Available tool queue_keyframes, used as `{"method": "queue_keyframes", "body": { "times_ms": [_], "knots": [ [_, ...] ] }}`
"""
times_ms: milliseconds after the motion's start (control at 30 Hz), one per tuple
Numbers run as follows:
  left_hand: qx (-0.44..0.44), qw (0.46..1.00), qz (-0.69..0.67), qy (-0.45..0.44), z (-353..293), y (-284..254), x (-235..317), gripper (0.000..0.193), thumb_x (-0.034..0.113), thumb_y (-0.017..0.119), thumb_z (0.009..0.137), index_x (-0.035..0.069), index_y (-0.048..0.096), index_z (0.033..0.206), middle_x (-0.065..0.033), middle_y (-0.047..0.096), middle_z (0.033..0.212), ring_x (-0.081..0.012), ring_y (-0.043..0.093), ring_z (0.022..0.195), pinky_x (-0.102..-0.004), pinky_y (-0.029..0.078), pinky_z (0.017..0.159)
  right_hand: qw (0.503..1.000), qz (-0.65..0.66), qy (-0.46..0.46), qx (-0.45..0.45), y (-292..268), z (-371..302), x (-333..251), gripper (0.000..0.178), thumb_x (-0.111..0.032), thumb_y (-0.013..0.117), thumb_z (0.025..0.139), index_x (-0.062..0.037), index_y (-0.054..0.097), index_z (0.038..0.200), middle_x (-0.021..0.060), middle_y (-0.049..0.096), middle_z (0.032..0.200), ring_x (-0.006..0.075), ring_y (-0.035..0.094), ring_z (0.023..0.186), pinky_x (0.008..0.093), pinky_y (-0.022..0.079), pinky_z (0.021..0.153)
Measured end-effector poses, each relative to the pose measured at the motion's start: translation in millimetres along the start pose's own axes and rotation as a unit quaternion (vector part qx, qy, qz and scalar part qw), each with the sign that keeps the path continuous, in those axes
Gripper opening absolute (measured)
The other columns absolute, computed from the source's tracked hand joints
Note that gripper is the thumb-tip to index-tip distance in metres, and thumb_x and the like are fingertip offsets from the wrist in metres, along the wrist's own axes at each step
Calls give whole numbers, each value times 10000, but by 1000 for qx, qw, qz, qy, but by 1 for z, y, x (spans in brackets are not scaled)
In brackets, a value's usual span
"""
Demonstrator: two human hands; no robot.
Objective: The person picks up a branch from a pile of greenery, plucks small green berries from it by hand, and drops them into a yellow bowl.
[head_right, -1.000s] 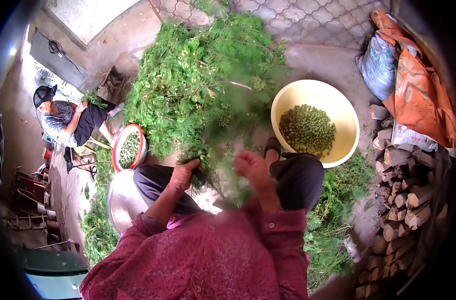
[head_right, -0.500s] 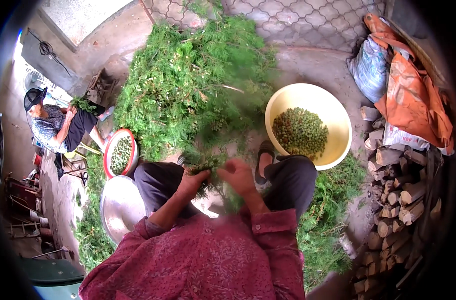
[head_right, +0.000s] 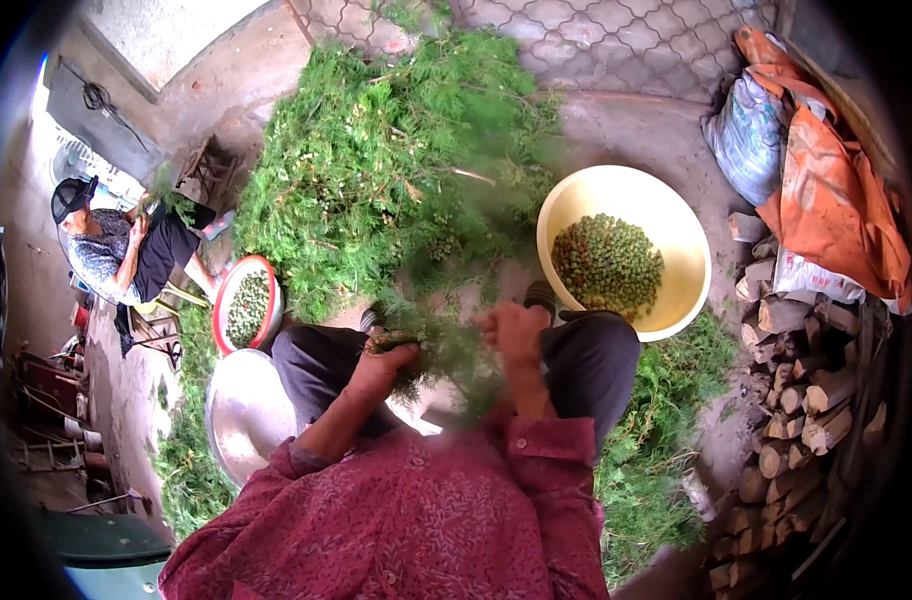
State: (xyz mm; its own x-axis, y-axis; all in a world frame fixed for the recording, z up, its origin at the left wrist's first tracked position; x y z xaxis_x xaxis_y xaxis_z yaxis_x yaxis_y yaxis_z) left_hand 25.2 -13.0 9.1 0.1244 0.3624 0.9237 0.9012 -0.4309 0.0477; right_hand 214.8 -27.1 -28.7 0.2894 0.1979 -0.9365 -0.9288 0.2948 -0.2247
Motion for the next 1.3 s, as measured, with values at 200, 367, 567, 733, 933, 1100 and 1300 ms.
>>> {"method": "queue_keyframes", "body": {
  "times_ms": [200,367,567,733,933,1100,1300],
  "knots": [
    [85,992,-92,-3,3,-11,4,36,60,549,753,45,555,721,-24,536,604,-123,504,543,-250,401,495,869,430,235,-64,5,-13,-45,78,-68,490,812,-19,516,867,29,535,655,76,469,496,193,344,398],
    [107,988,-109,9,6,-4,5,57,70,552,759,46,551,708,-31,524,580,-126,494,519,-253,390,475,936,228,221,-151,35,-27,-39,145,-147,592,751,-10,551,778,21,536,611,88,486,530,224,376,459],
    [108,988,-109,21,8,-2,2,43,67,552,759,36,562,731,-31,527,581,-123,497,520,-248,392,479,975,122,150,-109,44,-25,-30,186,-170,588,779,-7,538,704,-29,461,529,38,409,443,195,307,385],
    [104,990,-91,5,8,-6,-1,32,58,554,756,33,563,740,-29,529,576,-128,500,507,-245,399,486,985,96,79,-121,43,-24,-34,235,-201,563,797,-33,497,646,-34,433,503,34,383,428,196,291,373],
    [100,990,-96,12,9,-1,-5,26,53,550,754,32,564,746,-33,534,584,-129,503,516,-246,398,486,950,115,236,-169,42,-27,-39,320,-292,540,755,26,563,717,132,541,607,188,529,569,320,417,543],
    [95,992,-75,40,11,-13,7,22,54,554,749,36,566,751,-20,531,593,-120,490,515,-246,391,483,911,245,248,-220,36,-30,-61,183,-173,520,786,1,571,762,37,504,552,91,443,454,229,340,423],
    [111,992,-46,32,9,-15,15,19,59,565,744,43,573,750,-6,526,599,-97,476,506,-228,371,464,868,392,268,-145,30,-27,-56,146,-51,511,794,1,547,925,17,514,574,56,434,427,169,307,384]
  ]
}}
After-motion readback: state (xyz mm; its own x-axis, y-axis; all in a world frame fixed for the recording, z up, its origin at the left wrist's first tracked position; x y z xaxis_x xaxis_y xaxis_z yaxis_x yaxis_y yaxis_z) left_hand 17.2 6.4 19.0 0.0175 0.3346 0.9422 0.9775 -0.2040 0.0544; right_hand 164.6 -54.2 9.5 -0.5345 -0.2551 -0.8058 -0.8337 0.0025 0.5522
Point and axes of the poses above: each hand's wrist, its own z-axis towards the middle knuckle, its own y-axis out of the palm, x = y × z, the point moved 8 cm from there along z, towards the middle knuckle
